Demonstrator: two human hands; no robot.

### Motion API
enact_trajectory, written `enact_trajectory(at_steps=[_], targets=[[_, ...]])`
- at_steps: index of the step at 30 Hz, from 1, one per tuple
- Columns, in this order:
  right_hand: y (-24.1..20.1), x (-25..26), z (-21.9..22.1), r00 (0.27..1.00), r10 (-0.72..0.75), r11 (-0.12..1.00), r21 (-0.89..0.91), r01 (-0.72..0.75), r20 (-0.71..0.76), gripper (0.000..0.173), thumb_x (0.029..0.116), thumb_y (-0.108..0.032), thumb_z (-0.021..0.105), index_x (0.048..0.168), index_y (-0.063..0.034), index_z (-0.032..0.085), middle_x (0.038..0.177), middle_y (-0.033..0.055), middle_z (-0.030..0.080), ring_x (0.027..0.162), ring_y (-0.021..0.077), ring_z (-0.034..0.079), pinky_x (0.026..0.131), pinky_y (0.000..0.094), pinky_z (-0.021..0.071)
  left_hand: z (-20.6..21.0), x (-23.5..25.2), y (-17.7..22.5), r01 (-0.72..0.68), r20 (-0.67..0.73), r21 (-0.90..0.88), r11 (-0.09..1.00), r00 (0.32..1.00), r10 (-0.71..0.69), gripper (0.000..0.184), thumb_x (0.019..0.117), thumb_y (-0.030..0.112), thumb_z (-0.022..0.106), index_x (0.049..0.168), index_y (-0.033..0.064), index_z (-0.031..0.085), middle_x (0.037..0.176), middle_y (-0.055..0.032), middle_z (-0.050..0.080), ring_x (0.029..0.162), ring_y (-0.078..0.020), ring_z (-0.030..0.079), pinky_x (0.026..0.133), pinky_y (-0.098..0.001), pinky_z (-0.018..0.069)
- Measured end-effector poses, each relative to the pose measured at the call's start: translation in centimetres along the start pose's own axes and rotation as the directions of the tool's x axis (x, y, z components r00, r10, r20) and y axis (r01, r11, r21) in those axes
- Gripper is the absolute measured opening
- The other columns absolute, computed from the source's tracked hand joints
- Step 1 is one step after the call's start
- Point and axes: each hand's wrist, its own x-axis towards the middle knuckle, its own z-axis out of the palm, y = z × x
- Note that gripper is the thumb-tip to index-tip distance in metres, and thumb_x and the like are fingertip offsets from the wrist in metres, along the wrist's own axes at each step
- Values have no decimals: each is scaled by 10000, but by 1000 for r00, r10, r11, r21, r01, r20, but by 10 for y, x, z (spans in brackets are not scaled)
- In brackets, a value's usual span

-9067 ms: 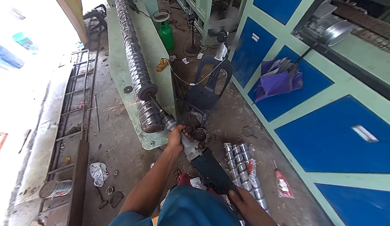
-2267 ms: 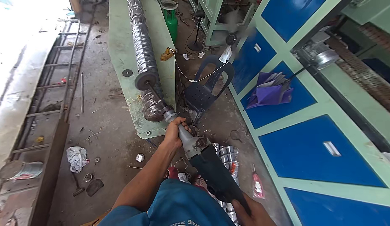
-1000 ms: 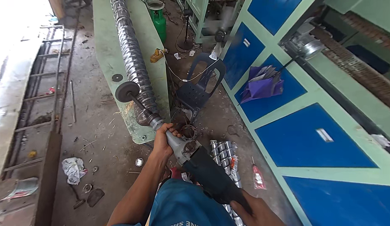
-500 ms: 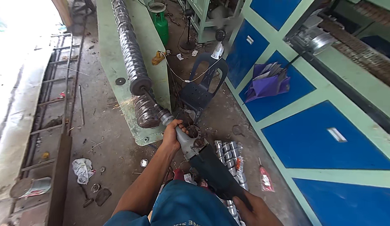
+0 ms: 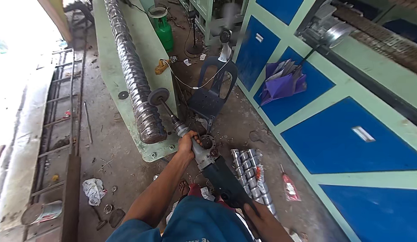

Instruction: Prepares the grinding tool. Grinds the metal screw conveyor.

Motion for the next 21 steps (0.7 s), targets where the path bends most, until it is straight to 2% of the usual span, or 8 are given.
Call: enact_trajectory(at_steps=[2,5,8,15,21], targets=[[3,-1,-2,1000,-5,1000,3,5,6,373,1048,-438,533,1054,-79,636,628,28,585,476,147,554,469,340,517,2,-4,-2,-16,-10,9,1000,1000,16,76,941,75,594,926,75,520,636,-41,507,498,-169,546,518,-345,558],[7,-6,-8,1000,-8,999,-39,8,17,416,1057,-464,496,1060,-72,633,643,14,588,490,138,558,479,339,519,4,-11,-7,-27,-6,11,1000,1000,27,73,945,58,585,959,66,514,643,-47,513,502,-170,552,521,-346,561],[14,-10,-14,999,-26,996,-90,28,23,479,1059,-502,474,1066,-53,638,665,18,608,515,143,590,503,362,546,4,-21,-13,-37,-10,27,999,999,38,53,953,55,575,956,64,523,648,-42,513,505,-164,547,526,-348,561],[22,-18,-17,999,-18,996,-87,22,39,488,1053,-519,482,1055,-57,639,641,25,607,504,155,591,494,377,546,-1,-30,-22,-37,-24,17,999,999,37,51,952,45,568,940,63,522,638,-39,506,499,-161,543,524,-346,563],[25,-15,-17,999,-37,992,-120,41,31,489,1050,-530,480,1057,-69,642,644,5,601,513,129,586,510,352,542,-5,-30,-23,-38,-19,1,999,999,38,56,951,54,568,928,65,519,635,-39,508,495,-163,547,528,-351,570]])
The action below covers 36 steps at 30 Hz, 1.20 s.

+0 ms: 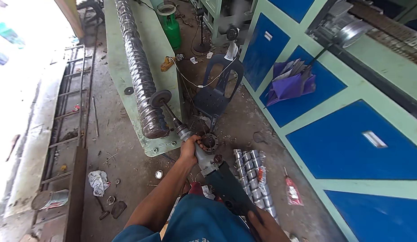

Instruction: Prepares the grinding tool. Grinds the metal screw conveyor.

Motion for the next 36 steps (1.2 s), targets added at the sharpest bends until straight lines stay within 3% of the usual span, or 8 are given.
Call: enact_trajectory(at_steps=[11,19,26,36], targets=[[-9,2,5,999,-2,1000,-19,3,36,498,1049,-535,487,1076,-62,643,646,17,599,509,142,580,505,360,539,-13,-10,11,-20,-5,-53,998,1000,20,62,962,59,558,914,69,520,627,-41,510,499,-164,549,523,-346,560],[-27,-3,5,998,2,984,-176,10,67,552,1035,-559,499,1106,-35,656,701,49,635,583,164,624,588,407,562,-32,-23,19,-47,14,-118,992,999,49,59,977,76,540,921,72,521,636,-38,511,514,-159,551,548,-341,560],[-47,-7,5,996,-21,968,-249,42,86,516,1038,-494,542,1157,-6,661,788,96,681,694,193,674,684,439,577,-48,-34,24,-61,-9,-157,986,998,60,120,984,85,518,864,92,523,613,-16,496,501,-143,539,551,-324,562],[-50,-10,1,998,-37,958,-280,52,57,553,1033,-533,532,1155,-9,661,768,104,675,662,209,667,657,460,571,-40,-32,23,-58,20,-163,985,998,62,131,982,83,511,852,90,520,605,-19,497,500,-144,543,557,-323,564]])
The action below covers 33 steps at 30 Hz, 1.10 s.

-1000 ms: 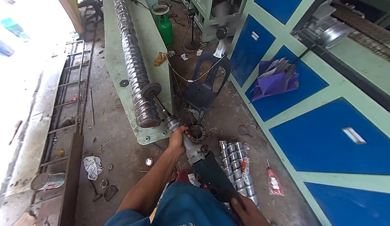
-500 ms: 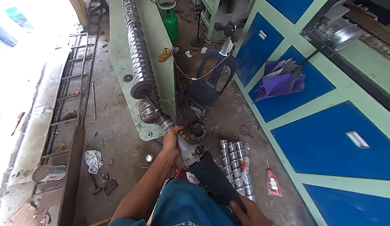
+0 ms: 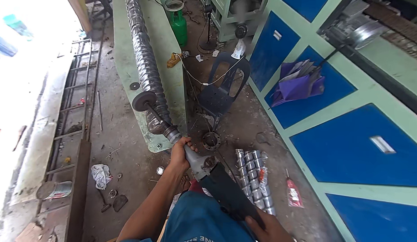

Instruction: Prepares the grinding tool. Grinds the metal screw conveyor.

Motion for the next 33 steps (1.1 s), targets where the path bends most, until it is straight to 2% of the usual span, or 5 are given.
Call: enact_trajectory(at_steps=[5,16,22,27,33], targets=[[18,4,4,998,-12,999,47,16,-66,517,1038,-528,522,1112,-41,675,721,64,660,613,170,649,618,425,574,16,12,-9,20,23,32,999,1000,-21,137,980,80,517,843,89,517,614,-27,509,507,-148,548,553,-324,561],[32,10,8,997,73,985,160,-66,-36,526,1015,-579,516,1076,-74,652,643,12,606,509,134,587,513,359,542,24,21,-16,19,11,79,997,1000,-20,85,969,67,541,886,74,526,621,-30,502,504,-156,540,540,-331,557],[24,7,10,1000,7,997,76,-5,-28,529,1023,-562,525,1094,-57,667,676,35,630,558,145,616,569,393,559,7,9,-7,4,13,24,1000,1000,-4,107,976,83,532,869,81,524,612,-30,504,502,-155,549,549,-331,564],[8,2,9,1000,4,1000,-10,-4,-30,547,1019,-530,553,1143,-12,674,782,84,690,701,173,677,683,420,577,-3,3,-3,-2,-8,-2,1000,1000,2,116,977,84,527,862,94,516,611,-22,499,500,-151,546,551,-324,563],[1,2,8,1000,-11,999,-34,10,-21,548,1018,-556,550,1130,-35,678,772,82,690,693,189,683,679,449,578,-12,-2,1,-8,1,-35,999,1000,8,148,992,98,505,844,98,511,599,-17,493,496,-146,543,554,-319,561]])
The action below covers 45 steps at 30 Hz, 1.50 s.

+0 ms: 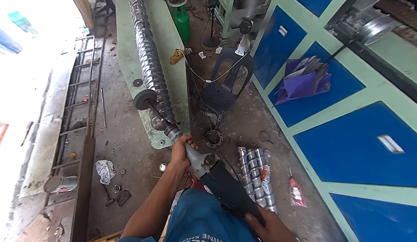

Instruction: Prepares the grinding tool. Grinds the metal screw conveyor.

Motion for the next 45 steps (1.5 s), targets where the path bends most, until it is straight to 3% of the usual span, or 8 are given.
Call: enact_trajectory(at_steps=[3,8,15,27,45], targets=[[-5,-1,-2,999,15,1000,-10,-15,32,562,1017,-558,549,1156,-29,676,805,103,703,740,216,700,718,472,581,-6,-3,1,2,-11,-13,1000,1000,-2,141,991,97,499,850,98,510,595,-12,480,492,-139,532,550,-312,555],[-8,-3,-7,1000,4,999,-50,-3,21,628,1011,-609,519,1179,-23,673,773,108,692,690,229,689,675,493,576,-9,-5,0,-8,-1,-8,1000,1000,8,169,995,105,488,827,110,509,597,-2,482,504,-130,532,568,-312,553],[-2,-5,-2,1000,20,999,-34,-20,-10,613,1014,-581,538,1215,-15,661,812,118,710,725,233,704,703,498,584,1,0,-4,-3,28,-2,1000,1000,3,163,993,88,489,832,99,511,600,-16,495,505,-144,543,563,-319,560],[6,-5,17,996,5,999,37,-2,-93,517,1035,-472,547,1158,16,665,769,86,678,680,161,663,665,405,571,16,14,-12,12,61,58,998,998,-15,100,974,74,544,874,75,540,619,-33,513,505,-160,554,547,-332,565],[-11,-9,18,999,43,997,-57,-45,-28,612,1005,-573,557,1201,-4,666,840,124,725,794,244,724,755,507,585,-12,0,0,16,63,-14,1000,998,-15,160,1000,99,496,842,101,523,600,-13,502,506,-143,548,570,-316,562]])
